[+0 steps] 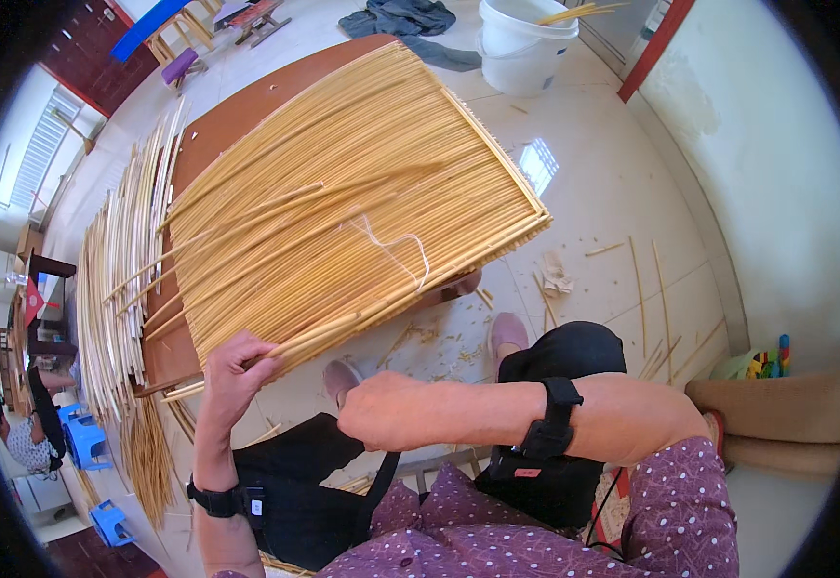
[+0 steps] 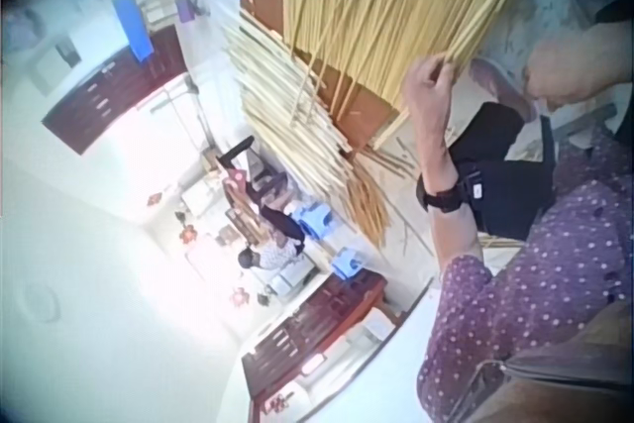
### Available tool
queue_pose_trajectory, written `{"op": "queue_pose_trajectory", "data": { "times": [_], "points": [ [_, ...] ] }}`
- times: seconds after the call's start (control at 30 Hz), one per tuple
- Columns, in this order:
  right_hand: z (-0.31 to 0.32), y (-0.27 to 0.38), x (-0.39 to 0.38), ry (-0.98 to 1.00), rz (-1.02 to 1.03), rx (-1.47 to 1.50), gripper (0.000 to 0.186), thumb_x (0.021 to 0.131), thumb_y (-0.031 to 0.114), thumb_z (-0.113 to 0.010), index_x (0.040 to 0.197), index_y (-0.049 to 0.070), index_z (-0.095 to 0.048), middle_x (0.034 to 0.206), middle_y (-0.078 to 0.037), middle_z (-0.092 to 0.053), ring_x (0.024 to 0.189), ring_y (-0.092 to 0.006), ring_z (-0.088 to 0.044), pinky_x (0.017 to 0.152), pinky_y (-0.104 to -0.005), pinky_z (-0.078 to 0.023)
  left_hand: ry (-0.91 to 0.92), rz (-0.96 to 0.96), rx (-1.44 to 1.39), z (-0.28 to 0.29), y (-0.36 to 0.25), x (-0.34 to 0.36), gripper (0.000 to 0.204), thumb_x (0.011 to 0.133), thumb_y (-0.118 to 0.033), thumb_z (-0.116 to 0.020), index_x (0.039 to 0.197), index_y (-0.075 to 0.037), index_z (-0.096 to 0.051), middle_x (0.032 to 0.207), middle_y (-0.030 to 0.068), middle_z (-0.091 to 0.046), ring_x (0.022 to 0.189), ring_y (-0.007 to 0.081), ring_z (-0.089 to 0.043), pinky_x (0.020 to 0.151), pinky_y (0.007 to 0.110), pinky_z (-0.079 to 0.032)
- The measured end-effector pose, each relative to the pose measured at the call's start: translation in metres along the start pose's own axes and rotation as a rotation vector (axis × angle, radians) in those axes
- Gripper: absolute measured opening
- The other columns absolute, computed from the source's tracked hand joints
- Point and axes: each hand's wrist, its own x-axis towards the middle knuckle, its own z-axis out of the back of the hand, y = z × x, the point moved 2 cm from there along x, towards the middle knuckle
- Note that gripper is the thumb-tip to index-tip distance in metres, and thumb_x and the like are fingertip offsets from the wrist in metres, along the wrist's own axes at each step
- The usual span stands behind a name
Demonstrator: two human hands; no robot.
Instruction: The recorder is weaving and tying together long bamboo strips to create a mat or blind.
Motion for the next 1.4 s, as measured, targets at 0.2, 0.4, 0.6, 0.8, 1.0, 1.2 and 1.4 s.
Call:
{"op": "queue_pose_trajectory", "data": {
  "times": [0.2, 0.4, 0.6, 0.8, 1.0, 1.2, 1.4],
  "points": [
    [-0.004, -0.003, 0.009, 0.032, -0.047, -0.016, 0.027, 0.08, 0.015, -0.062, 0.104, 0.005, -0.068, 0.095, -0.017, -0.067, 0.09, -0.0369, -0.065, 0.075, -0.0457, -0.052, -0.025, -0.011, 0.001, -0.003, 0.004, -0.001, 0.014, 0.076, -0.004, -0.072, 0.09, 0.0, -0.072, 0.071, 0.0065, -0.058, 0.066, 0.0157, -0.058, 0.058, 0.028, -0.043],
    [-0.004, -0.005, 0.011, 0.014, -0.025, -0.028, 0.02, 0.079, 0.014, -0.064, 0.095, 0.002, -0.066, 0.091, -0.017, -0.067, 0.087, -0.0374, -0.066, 0.073, -0.0461, -0.053, -0.051, -0.092, 0.044, -0.005, 0.008, -0.001, 0.009, 0.079, -0.003, -0.07, 0.088, 0.001, -0.071, 0.072, 0.0045, -0.059, 0.062, 0.0111, -0.057, 0.055, 0.025, -0.043],
    [-0.002, -0.005, 0.012, 0.02, -0.045, 0.006, 0.019, 0.081, 0.015, -0.064, 0.094, 0.001, -0.064, 0.091, -0.017, -0.066, 0.087, -0.0382, -0.065, 0.073, -0.0467, -0.052, -0.062, -0.088, 0.024, -0.006, 0.008, -0.001, 0.01, 0.079, -0.003, -0.071, 0.088, 0.001, -0.072, 0.073, 0.0046, -0.059, 0.064, 0.0117, -0.059, 0.055, 0.024, -0.045],
    [0.0, -0.005, 0.012, 0.019, -0.037, 0.021, 0.02, 0.082, 0.017, -0.065, 0.094, 0.001, -0.063, 0.093, -0.017, -0.065, 0.087, -0.0382, -0.065, 0.073, -0.0473, -0.052, -0.049, -0.122, 0.035, -0.006, 0.007, 0.0, 0.011, 0.078, -0.002, -0.071, 0.089, 0.001, -0.071, 0.074, 0.0047, -0.059, 0.064, 0.012, -0.059, 0.056, 0.024, -0.045],
    [-0.001, -0.005, 0.012, 0.023, -0.046, 0.033, 0.02, 0.082, 0.016, -0.065, 0.095, 0.001, -0.064, 0.092, -0.017, -0.065, 0.087, -0.0386, -0.065, 0.073, -0.0475, -0.052, -0.043, -0.117, 0.003, -0.007, 0.009, 0.0, 0.012, 0.078, -0.002, -0.071, 0.089, 0.001, -0.071, 0.073, 0.0048, -0.058, 0.064, 0.0124, -0.059, 0.055, 0.025, -0.045],
    [-0.002, -0.007, 0.012, 0.008, -0.031, 0.006, 0.02, 0.081, 0.015, -0.065, 0.095, 0.001, -0.064, 0.092, -0.018, -0.065, 0.087, -0.039, -0.065, 0.072, -0.0476, -0.052, -0.039, -0.126, 0.07, -0.006, 0.004, -0.001, 0.013, 0.078, -0.003, -0.072, 0.09, 0.0, -0.071, 0.071, 0.0057, -0.057, 0.063, 0.0143, -0.058, 0.056, 0.026, -0.045],
    [-0.006, -0.01, 0.013, -0.005, -0.017, -0.003, 0.019, 0.081, 0.015, -0.065, 0.094, 0.001, -0.064, 0.091, -0.017, -0.065, 0.087, -0.039, -0.065, 0.073, -0.0475, -0.052, -0.04, -0.159, 0.08, -0.006, 0.002, 0.0, 0.014, 0.077, -0.003, -0.072, 0.091, -0.001, -0.072, 0.072, 0.0064, -0.058, 0.066, 0.0156, -0.058, 0.058, 0.027, -0.045]
  ]
}}
